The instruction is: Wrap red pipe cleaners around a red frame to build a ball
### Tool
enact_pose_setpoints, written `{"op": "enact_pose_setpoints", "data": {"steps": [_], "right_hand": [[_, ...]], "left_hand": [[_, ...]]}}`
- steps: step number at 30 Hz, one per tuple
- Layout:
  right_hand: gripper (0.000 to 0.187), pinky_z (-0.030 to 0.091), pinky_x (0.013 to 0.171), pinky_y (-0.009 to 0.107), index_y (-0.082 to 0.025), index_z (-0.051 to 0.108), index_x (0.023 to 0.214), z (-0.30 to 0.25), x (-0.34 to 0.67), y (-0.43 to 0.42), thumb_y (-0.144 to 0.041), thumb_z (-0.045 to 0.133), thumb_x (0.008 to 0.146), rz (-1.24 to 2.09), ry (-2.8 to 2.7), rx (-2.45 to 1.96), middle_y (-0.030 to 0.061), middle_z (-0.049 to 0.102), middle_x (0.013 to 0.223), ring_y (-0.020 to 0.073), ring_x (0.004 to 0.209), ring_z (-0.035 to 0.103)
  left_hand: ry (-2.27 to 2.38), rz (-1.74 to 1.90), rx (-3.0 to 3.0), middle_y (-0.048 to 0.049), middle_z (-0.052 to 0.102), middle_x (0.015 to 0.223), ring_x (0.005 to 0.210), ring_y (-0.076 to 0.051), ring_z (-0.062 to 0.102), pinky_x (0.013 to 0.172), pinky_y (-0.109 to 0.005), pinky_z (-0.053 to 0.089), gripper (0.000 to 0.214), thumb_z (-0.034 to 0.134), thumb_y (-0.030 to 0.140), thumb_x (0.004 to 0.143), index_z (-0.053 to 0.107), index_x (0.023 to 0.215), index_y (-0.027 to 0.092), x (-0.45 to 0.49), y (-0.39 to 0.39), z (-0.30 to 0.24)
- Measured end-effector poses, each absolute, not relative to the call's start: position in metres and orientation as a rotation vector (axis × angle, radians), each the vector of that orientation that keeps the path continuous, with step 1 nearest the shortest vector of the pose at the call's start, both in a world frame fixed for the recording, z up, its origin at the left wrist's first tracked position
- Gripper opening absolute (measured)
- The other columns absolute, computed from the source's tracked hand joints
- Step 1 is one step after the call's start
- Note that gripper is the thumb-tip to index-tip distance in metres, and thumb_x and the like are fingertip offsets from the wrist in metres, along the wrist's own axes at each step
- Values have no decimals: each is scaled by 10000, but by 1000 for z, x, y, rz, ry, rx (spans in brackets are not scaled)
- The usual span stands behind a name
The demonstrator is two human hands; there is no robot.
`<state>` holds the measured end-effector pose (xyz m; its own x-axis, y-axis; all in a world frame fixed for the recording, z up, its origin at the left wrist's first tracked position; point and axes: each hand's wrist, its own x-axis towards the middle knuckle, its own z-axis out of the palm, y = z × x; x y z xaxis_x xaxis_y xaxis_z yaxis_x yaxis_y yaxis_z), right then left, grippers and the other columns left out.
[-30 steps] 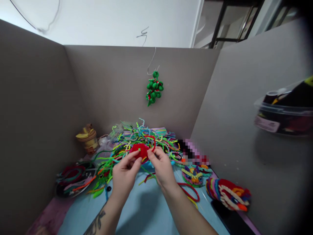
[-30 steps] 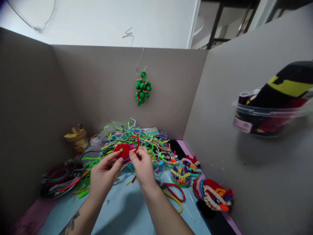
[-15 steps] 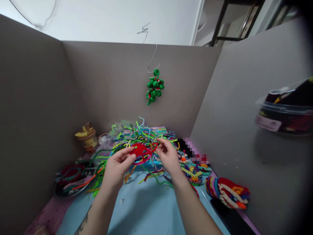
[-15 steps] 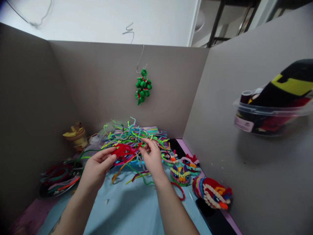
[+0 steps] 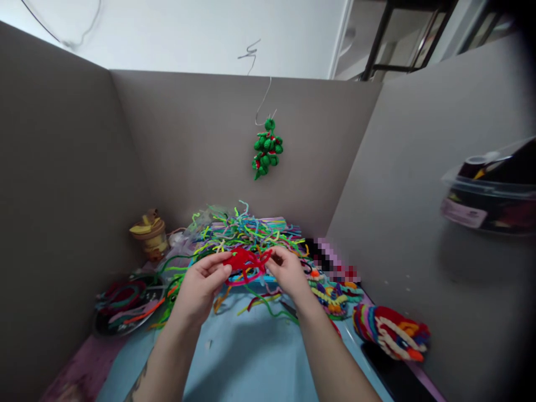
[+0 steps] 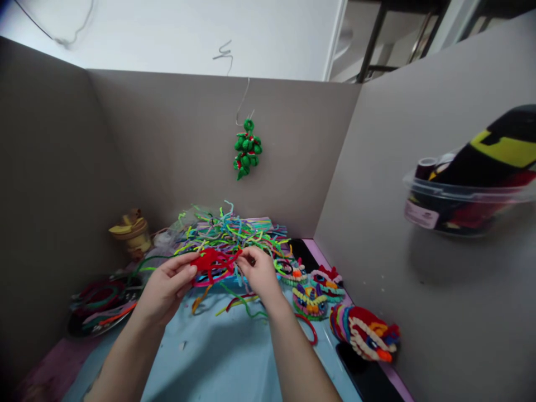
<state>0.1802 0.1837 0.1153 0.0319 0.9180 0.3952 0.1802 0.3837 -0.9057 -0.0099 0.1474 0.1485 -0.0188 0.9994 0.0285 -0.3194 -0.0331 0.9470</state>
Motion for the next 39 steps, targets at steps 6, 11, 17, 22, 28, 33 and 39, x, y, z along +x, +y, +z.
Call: {"op": "enact_pose_setpoints", "data": {"steps": [6, 11, 17, 22, 28, 33, 39], "right_hand": [[160, 382, 509, 226, -194, 588, 852, 122, 177, 176, -259, 569, 707, 793, -1367, -1033, -42, 522, 621, 114, 541, 475], [326, 411, 550, 245, -191, 616, 1029, 120, 178, 177, -207, 585, 705, 739, -1448, -1040, -28, 554, 681, 121, 572, 490], [108, 436, 591, 277, -179, 658, 747, 123, 181, 174, -279, 617, 744, 685, -1329, -1066, 16, 614, 693, 156, 636, 552], [126, 471, 544, 253, -195, 617, 806, 134, 180, 160, -287, 664, 734, 812, -1014, -862, 4, 643, 699, 135, 583, 581], [160, 484, 518, 220, -200, 628, 787, 138, 170, 153, -261, 739, 690, 913, -961, -756, -28, 637, 654, 103, 525, 583], [247, 460, 467, 181, -187, 618, 729, 144, 154, 148, -302, 796, 602, 1178, -809, -697, -25, 659, 628, 82, 483, 568], [326, 443, 416, 147, -193, 584, 751, 150, 147, 141, -272, 821, 541, 1335, -630, -688, -42, 653, 589, 73, 443, 562]], "left_hand": [[995, 1373, 1022, 22, 593, 576, 461, -45, 437, 436, -154, 295, 384, 813, 306, 558, 719, 897, 151, -13, 148, 146], [962, 1367, 1054, 68, 465, 478, 395, -20, 304, 390, -154, 190, 383, 803, 323, 574, 712, 892, 129, -15, 147, 148], [990, 1386, 1088, 53, 500, 521, 433, -33, 360, 409, -153, 230, 381, 799, 318, 592, 712, 915, 134, -19, 149, 145], [1057, 1449, 1147, 53, 537, 529, 457, -49, 408, 436, -162, 291, 361, 782, 304, 622, 711, 940, 150, -15, 150, 146], [1049, 1409, 1160, 57, 552, 544, 472, -43, 428, 452, -150, 317, 337, 776, 292, 634, 710, 937, 161, -10, 149, 146], [978, 1373, 1181, 56, 542, 522, 444, -36, 416, 429, -147, 309, 325, 770, 288, 637, 710, 924, 146, -7, 147, 144], [961, 1401, 1201, 35, 579, 522, 438, -57, 459, 423, -163, 361, 310, 772, 261, 610, 719, 890, 139, -2, 142, 149]]}}
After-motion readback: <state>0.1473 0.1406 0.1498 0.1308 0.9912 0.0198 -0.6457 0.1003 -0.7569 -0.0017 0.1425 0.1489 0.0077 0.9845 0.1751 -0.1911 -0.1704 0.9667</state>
